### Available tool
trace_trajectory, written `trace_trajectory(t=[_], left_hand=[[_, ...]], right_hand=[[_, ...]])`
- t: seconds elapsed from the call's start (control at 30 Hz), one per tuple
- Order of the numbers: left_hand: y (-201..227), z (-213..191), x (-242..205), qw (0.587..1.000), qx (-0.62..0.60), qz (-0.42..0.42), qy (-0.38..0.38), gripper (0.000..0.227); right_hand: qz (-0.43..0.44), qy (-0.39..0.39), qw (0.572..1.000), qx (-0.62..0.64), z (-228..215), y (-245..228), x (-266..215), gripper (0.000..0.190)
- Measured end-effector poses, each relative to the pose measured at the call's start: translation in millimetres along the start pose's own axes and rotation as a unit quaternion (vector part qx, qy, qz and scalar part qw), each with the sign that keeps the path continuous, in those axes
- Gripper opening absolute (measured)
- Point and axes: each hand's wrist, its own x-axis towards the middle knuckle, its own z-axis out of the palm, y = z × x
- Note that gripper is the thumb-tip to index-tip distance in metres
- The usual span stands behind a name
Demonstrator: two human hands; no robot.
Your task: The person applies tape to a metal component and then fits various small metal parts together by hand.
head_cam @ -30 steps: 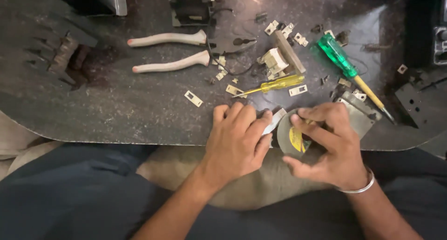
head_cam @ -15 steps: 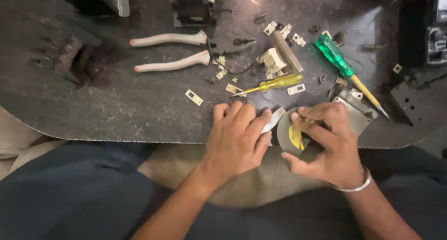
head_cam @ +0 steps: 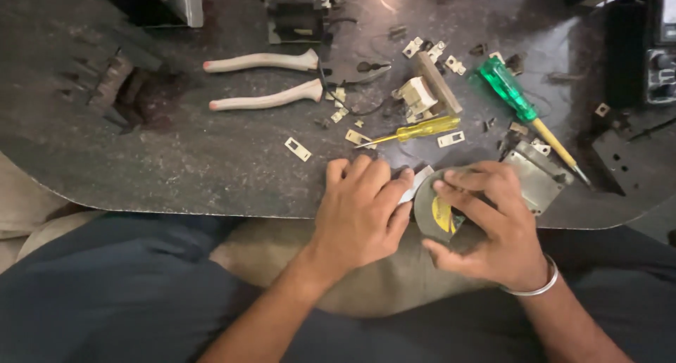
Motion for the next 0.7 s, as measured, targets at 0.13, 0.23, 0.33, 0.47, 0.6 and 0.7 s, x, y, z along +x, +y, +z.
trace_trajectory(t=[0.13, 0.23, 0.33, 0.47, 0.6, 0.7], left_hand=[[0, 0, -1, 1.0, 0.0, -0.004, -0.003, 0.037], [-1, 0, 2, 1.0, -0.001, -0.005, -0.005, 0.039], [0, -1, -2, 1.0, -0.009, -0.009, -0.015, 0.039], [0, -1, 2, 1.0, 0.006, -0.002, -0.014, 0.042], [1, -2, -1, 1.0, -0.013, -0.009, -0.012, 0.041], [-1, -3, 1, 1.0, 0.013, 0.001, -0.024, 0.051]], right_hand=[[0.012, 0.0, 1.0, 0.008, -2, 3, 1, 0.066], [-0.017, -0.015, 0.999, 0.025, -1, 4, 4, 0.066], [-0.002, -0.013, 1.0, 0.015, -3, 7, 6, 0.064], [-0.021, -0.035, 0.997, 0.062, -3, 3, 9, 0.061], [0.014, -0.014, 1.0, -0.001, -5, 6, 14, 0.066], [-0.034, -0.071, 0.994, 0.081, -4, -2, 12, 0.065]])
